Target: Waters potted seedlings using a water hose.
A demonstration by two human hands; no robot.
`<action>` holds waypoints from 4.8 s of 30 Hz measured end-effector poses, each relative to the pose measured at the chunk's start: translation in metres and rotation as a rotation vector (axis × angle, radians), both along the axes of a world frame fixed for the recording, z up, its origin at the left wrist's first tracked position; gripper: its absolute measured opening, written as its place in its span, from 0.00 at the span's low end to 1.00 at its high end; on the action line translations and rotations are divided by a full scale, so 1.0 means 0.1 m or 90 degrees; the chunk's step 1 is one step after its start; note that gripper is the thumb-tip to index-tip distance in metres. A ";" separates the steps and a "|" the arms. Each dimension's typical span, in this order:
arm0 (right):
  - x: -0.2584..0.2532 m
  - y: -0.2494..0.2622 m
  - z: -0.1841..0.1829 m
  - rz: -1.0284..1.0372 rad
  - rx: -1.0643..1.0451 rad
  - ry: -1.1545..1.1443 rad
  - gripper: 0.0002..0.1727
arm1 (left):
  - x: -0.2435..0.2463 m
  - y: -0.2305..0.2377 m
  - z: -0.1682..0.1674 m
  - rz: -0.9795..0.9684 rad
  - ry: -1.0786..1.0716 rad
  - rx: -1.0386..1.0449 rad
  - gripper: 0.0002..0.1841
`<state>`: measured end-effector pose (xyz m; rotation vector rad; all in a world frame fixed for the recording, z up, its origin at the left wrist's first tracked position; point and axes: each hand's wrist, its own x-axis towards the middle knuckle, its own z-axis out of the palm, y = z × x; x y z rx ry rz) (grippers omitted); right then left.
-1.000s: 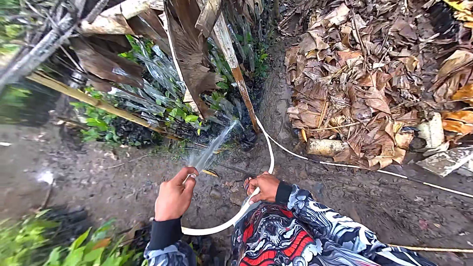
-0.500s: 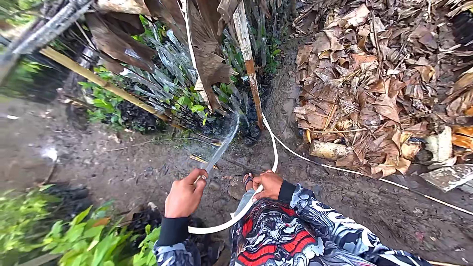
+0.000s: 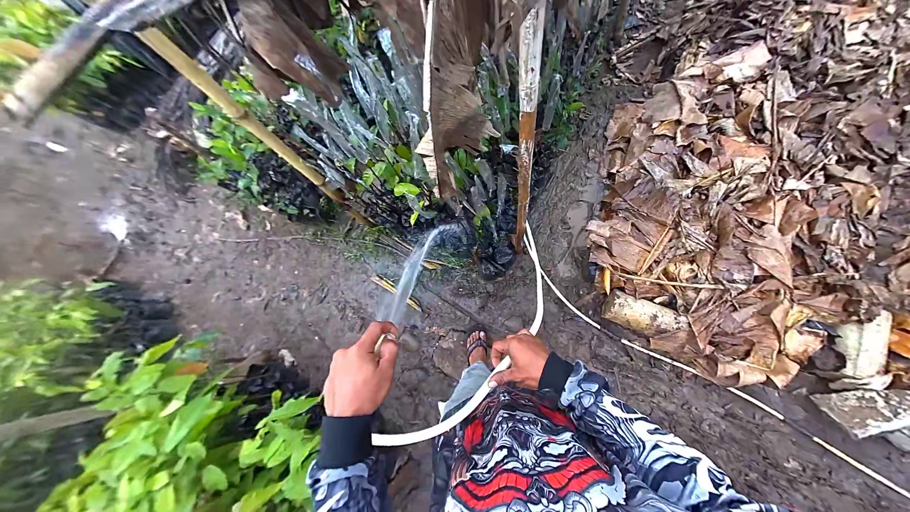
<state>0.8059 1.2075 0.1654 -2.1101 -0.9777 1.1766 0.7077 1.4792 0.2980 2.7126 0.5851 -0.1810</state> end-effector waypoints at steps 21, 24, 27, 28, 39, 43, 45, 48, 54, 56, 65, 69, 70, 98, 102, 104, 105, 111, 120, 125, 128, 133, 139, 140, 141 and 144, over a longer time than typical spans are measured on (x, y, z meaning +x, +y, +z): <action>0.38 1.16 0.04 0.050 -0.083 -0.017 0.33 | 0.02 1.11 -0.30 0.073 0.024 -0.102 0.19; 0.45 1.40 0.06 0.044 -0.090 -0.022 0.32 | 0.08 1.34 -0.32 0.094 0.045 -0.109 0.20; 0.52 1.62 0.10 0.048 -0.106 -0.022 0.32 | 0.12 1.53 -0.35 0.044 0.080 -0.154 0.20; 0.54 1.69 0.10 0.050 -0.112 -0.024 0.32 | 0.12 1.59 -0.34 0.041 0.075 -0.158 0.20; 0.59 2.10 0.17 0.027 -0.128 -0.047 0.32 | 0.09 2.13 -0.34 0.129 0.021 -0.150 0.19; 0.63 2.18 0.22 0.018 -0.144 -0.051 0.32 | 0.09 2.17 -0.34 0.181 -0.008 -0.133 0.20; 0.67 2.22 0.23 0.023 -0.148 -0.052 0.32 | 0.12 2.18 -0.32 0.172 0.013 -0.144 0.20; 0.71 2.24 0.22 0.036 -0.135 -0.052 0.31 | 0.10 2.20 -0.34 0.182 -0.038 -0.135 0.20; 0.86 2.26 0.24 0.058 -0.147 -0.054 0.32 | 0.11 2.17 -0.32 0.213 -0.052 -0.142 0.20; 0.87 2.27 0.24 0.064 -0.152 -0.059 0.32 | 0.11 2.15 -0.32 0.227 -0.084 -0.126 0.20; 0.85 2.20 0.21 0.066 -0.155 -0.046 0.32 | 0.11 2.12 -0.36 0.193 -0.072 -0.136 0.19; 0.85 2.15 0.19 0.060 -0.158 -0.038 0.32 | 0.11 2.11 -0.40 0.164 -0.074 -0.148 0.19; 0.85 2.14 0.17 0.058 -0.155 -0.041 0.33 | 0.12 2.11 -0.40 0.159 -0.082 -0.147 0.19; 0.99 1.49 -0.09 -0.134 -0.166 -0.030 0.31 | 0.83 1.73 -0.35 0.078 -0.262 -0.159 0.18; 1.00 1.38 -0.14 -0.148 -0.187 -0.036 0.31 | 1.00 1.53 -0.26 0.041 -0.238 -0.183 0.18; 1.02 1.33 -0.16 -0.162 -0.185 -0.029 0.30 | 1.08 1.43 -0.21 0.005 -0.206 -0.207 0.18; 1.03 1.30 -0.16 -0.167 -0.186 -0.028 0.30 | 1.12 1.38 -0.19 -0.014 -0.188 -0.218 0.18; 1.06 1.23 -0.31 -0.182 -0.247 -0.054 0.32 | 1.35 1.28 0.00 -0.040 -0.160 -0.220 0.19; 1.09 1.42 -0.48 -0.199 -0.215 -0.123 0.30 | 1.99 1.27 0.83 -0.014 -0.059 -0.168 0.19; 1.36 1.76 0.30 -0.403 0.078 -0.018 0.18 | 2.12 1.11 0.68 0.007 -0.023 -0.147 0.21; 1.58 2.19 0.75 -0.552 0.325 0.178 0.14 | 2.09 0.98 0.58 0.012 -0.017 -0.148 0.21; 1.98 2.90 1.09 -0.884 0.448 0.509 0.17 | 1.97 0.88 0.52 0.007 -0.045 -0.137 0.22; 2.08 3.27 1.13 -0.924 0.446 0.535 0.17 | 1.84 0.89 0.45 0.005 -0.042 -0.147 0.22; 2.06 3.30 1.11 -0.935 0.448 0.533 0.16 | 1.83 0.89 0.44 0.007 -0.042 -0.150 0.22; 2.05 3.32 1.09 -0.947 0.445 0.527 0.17 | 1.83 0.90 0.43 0.007 -0.039 -0.151 0.22; 2.06 3.34 1.02 -0.963 0.416 0.450 0.17 | 1.83 0.92 0.41 0.006 -0.029 -0.156 0.21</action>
